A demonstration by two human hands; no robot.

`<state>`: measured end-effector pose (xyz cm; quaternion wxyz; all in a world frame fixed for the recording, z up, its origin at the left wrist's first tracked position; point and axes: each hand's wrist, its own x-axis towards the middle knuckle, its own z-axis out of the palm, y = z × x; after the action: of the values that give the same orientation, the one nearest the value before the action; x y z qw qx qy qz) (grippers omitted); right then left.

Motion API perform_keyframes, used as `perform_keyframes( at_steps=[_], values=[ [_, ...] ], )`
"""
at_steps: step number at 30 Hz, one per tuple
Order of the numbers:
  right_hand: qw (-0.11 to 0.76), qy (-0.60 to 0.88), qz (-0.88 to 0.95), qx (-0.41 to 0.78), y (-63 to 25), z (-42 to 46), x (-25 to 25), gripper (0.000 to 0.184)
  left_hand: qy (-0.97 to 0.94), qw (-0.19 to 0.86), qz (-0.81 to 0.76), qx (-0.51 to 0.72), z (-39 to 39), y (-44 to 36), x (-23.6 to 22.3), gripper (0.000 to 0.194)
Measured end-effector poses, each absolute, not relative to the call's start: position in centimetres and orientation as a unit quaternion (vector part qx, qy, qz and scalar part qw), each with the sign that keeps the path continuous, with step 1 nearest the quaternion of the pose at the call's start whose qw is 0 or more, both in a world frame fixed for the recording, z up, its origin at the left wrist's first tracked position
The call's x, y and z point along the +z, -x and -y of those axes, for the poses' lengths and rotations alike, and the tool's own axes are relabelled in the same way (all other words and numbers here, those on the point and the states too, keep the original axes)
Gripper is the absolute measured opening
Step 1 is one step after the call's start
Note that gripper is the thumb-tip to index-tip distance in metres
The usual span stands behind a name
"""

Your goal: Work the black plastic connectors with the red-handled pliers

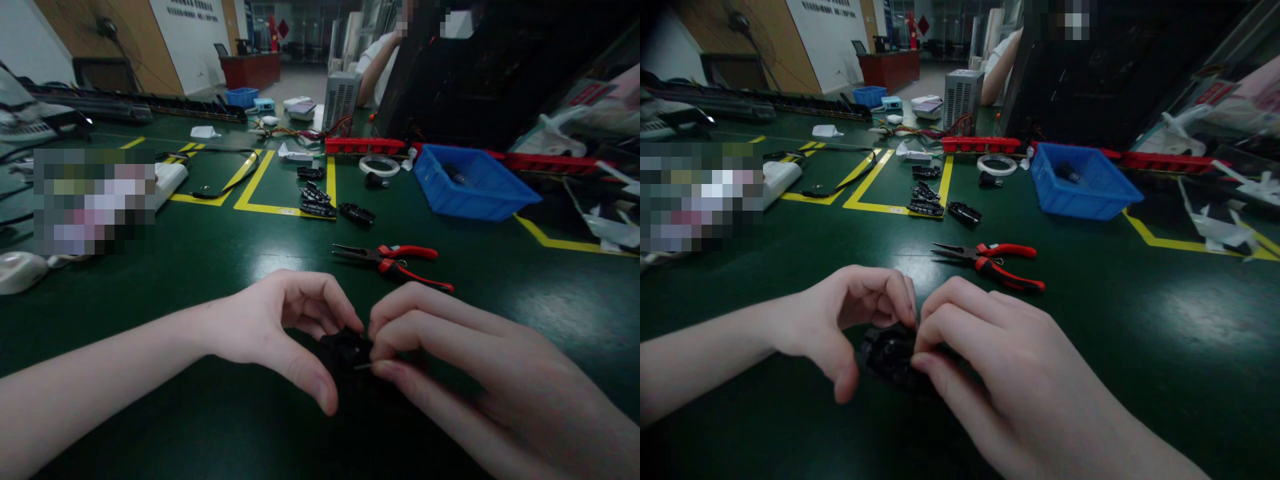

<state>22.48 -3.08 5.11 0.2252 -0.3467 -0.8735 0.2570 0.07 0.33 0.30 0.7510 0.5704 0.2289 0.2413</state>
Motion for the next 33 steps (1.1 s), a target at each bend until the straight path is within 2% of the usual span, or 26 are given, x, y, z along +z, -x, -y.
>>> perform_keyframes(
  at_steps=[4,17,24,33],
  values=[
    [0.219,0.337,0.895,0.193,-22.53,3.35,4.73,0.014,-0.582,0.738,-0.242,0.241,-0.36,-0.04,0.48,0.050],
    [0.199,0.348,0.885,0.237,-22.30,3.47,4.54,0.012,-0.593,0.735,-0.232,0.234,-0.46,-0.04,0.38,0.050],
    [0.219,0.354,0.860,0.295,-22.13,3.52,4.99,0.014,-0.574,0.751,-0.226,0.234,-0.41,-0.08,0.25,0.050],
    [0.201,0.343,0.886,0.239,-22.00,3.51,4.49,0.011,-0.572,0.749,-0.238,0.237,-0.27,-0.25,0.08,0.051]
  ],
)
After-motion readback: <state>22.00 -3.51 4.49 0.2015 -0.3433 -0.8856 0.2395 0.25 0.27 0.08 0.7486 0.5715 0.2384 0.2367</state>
